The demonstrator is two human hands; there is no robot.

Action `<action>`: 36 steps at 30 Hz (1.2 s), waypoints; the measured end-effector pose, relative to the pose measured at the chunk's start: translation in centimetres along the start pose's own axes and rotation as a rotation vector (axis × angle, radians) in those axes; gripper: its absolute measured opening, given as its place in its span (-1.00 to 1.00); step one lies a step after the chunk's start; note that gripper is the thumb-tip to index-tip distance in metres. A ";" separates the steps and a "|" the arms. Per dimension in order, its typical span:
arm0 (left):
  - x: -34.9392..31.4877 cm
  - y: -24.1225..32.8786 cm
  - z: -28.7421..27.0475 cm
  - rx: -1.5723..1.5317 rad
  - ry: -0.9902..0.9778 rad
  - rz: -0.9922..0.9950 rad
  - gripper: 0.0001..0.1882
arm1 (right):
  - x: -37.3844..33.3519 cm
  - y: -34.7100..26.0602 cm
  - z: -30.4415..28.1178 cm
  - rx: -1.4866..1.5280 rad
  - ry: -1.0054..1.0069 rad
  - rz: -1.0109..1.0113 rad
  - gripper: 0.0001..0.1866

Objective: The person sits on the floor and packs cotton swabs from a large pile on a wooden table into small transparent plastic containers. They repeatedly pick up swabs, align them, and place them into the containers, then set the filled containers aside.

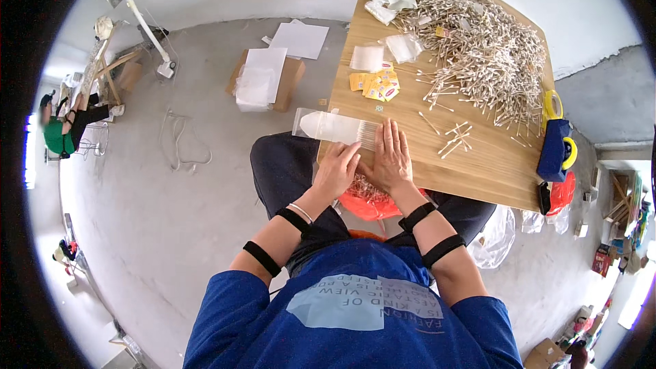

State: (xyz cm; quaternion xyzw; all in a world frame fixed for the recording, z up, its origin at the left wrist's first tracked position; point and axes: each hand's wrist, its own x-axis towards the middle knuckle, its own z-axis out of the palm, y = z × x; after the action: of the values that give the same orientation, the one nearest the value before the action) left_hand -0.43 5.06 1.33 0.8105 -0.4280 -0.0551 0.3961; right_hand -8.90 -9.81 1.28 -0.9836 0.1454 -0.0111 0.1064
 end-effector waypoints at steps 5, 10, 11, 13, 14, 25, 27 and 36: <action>0.1 1.1 -0.3 0.231 -0.224 0.063 -0.50 | 0.1 0.1 0.7 -0.095 -0.007 -0.021 -0.07; 0.0 1.1 0.0 0.283 -0.202 0.097 -0.53 | 0.0 -0.2 0.2 -0.022 -0.033 0.007 -0.11; -0.1 1.1 0.0 0.293 -0.198 0.095 -0.54 | 0.0 -0.2 0.1 -0.019 -0.039 0.008 -0.12; -0.1 1.2 0.0 0.306 -0.198 0.092 -0.54 | 0.0 -0.3 -0.2 -0.015 -0.052 0.012 -0.14; -0.1 1.3 0.1 0.312 -0.198 0.091 -0.54 | 0.0 -0.3 -0.2 -0.022 -0.058 0.016 -0.14; -0.4 1.5 0.2 0.307 -0.196 0.047 -0.48 | 0.3 -0.8 -1.6 -0.091 -0.190 0.048 -0.08; -0.2 1.7 0.2 0.312 -0.208 0.020 -0.45 | 0.4 -0.8 -1.5 -0.114 -0.195 0.048 -0.07; 0.1 2.0 0.4 0.357 -0.234 0.003 -0.41 | 0.2 -0.3 -0.6 -0.100 -0.152 0.032 -0.07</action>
State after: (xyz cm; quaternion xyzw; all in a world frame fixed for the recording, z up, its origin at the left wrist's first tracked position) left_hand -1.83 4.11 2.43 0.8552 -0.4753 -0.0716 0.1939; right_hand -8.65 -9.70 1.88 -0.9832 0.1532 0.0723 0.0679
